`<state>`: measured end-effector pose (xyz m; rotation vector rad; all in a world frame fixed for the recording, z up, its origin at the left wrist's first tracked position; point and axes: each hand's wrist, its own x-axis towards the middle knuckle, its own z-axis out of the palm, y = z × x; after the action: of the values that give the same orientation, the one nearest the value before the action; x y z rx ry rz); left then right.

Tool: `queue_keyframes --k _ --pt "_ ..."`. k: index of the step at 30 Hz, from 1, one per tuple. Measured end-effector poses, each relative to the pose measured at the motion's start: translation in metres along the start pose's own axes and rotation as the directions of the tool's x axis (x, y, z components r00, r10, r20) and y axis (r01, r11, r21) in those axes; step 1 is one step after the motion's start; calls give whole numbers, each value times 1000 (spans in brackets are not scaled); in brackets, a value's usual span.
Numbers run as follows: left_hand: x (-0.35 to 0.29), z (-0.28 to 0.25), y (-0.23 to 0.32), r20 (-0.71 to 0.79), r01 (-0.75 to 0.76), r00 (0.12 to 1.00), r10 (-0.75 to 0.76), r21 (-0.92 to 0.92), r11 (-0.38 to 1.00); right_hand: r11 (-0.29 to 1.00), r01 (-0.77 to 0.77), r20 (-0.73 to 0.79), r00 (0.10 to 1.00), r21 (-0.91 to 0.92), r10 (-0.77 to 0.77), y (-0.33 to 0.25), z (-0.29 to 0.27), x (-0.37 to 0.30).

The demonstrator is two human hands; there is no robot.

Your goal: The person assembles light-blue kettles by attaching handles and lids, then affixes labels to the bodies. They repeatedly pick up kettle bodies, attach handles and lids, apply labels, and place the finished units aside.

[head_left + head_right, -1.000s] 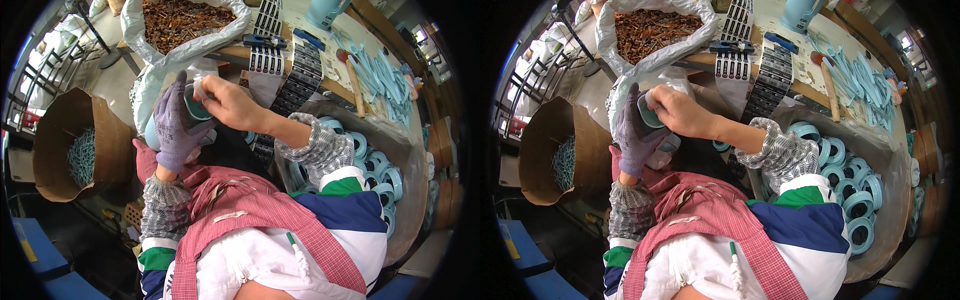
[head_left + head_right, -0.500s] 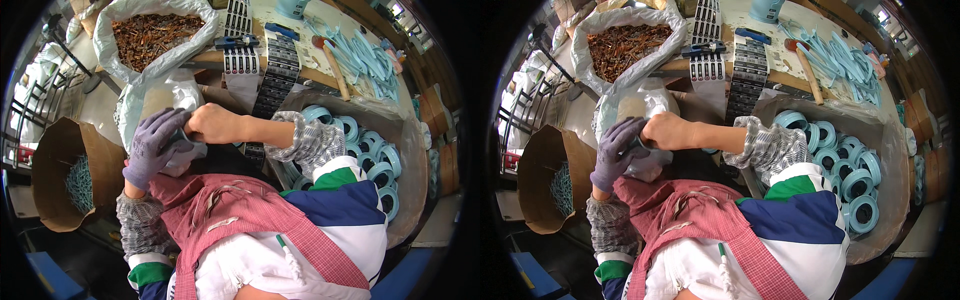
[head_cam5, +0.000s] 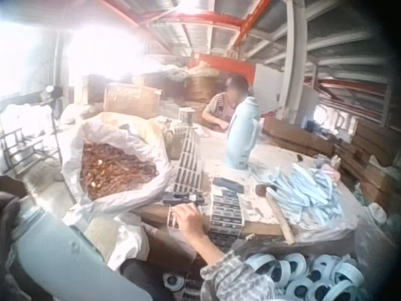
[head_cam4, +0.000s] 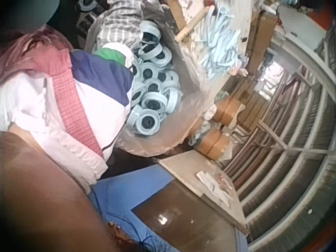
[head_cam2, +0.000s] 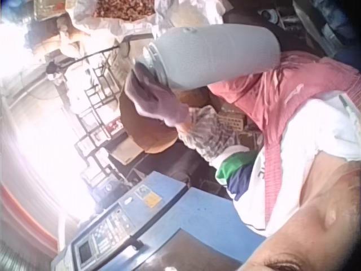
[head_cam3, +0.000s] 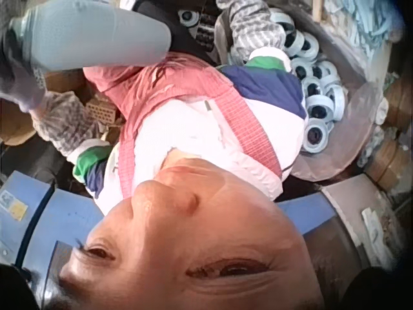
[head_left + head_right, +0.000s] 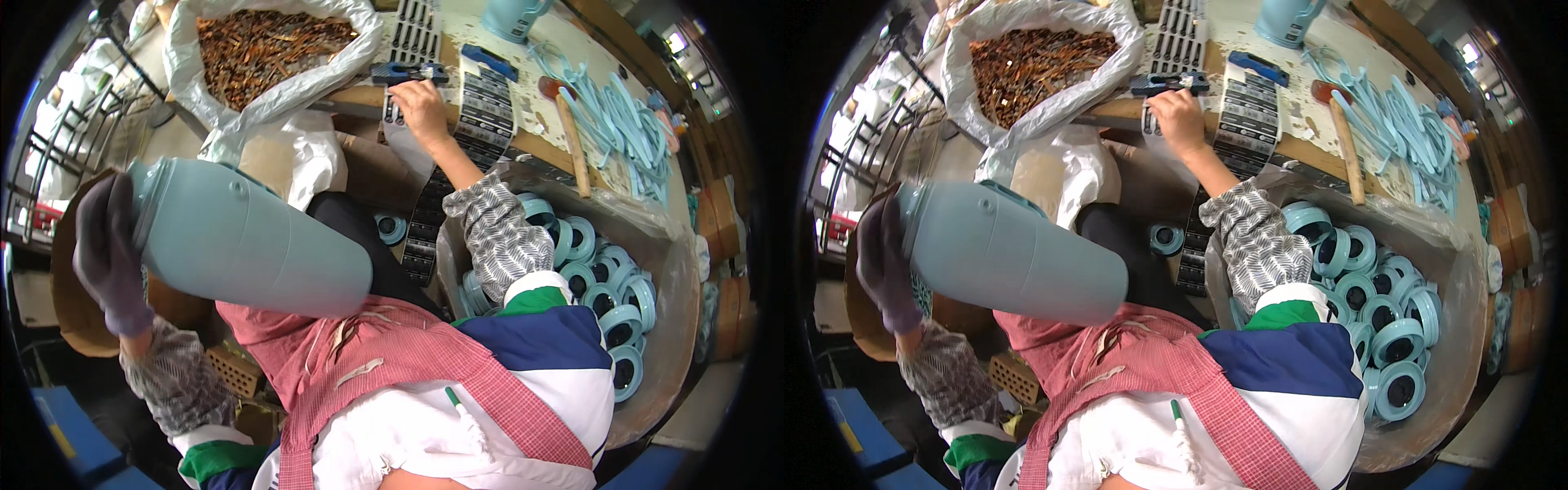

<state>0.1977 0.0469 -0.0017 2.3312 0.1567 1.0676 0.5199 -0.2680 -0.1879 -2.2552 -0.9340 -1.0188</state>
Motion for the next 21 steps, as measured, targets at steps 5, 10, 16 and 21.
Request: queue_keyframes --k 5,10,16,21 --pt "-9 53 -69 246 292 803 -543 633 717 988 142 -12 990 -61 -143 3 -3 -3" --pt "-57 52 -128 354 533 711 -608 293 794 965 253 35 967 -67 -251 -3 -16 2" --pt "-102 32 -133 403 555 819 -409 -370 746 992 123 174 977 25 -126 -1 -16 4" --pt "-125 32 -128 435 514 834 -340 -387 766 986 143 109 982 86 -152 0 -12 3"
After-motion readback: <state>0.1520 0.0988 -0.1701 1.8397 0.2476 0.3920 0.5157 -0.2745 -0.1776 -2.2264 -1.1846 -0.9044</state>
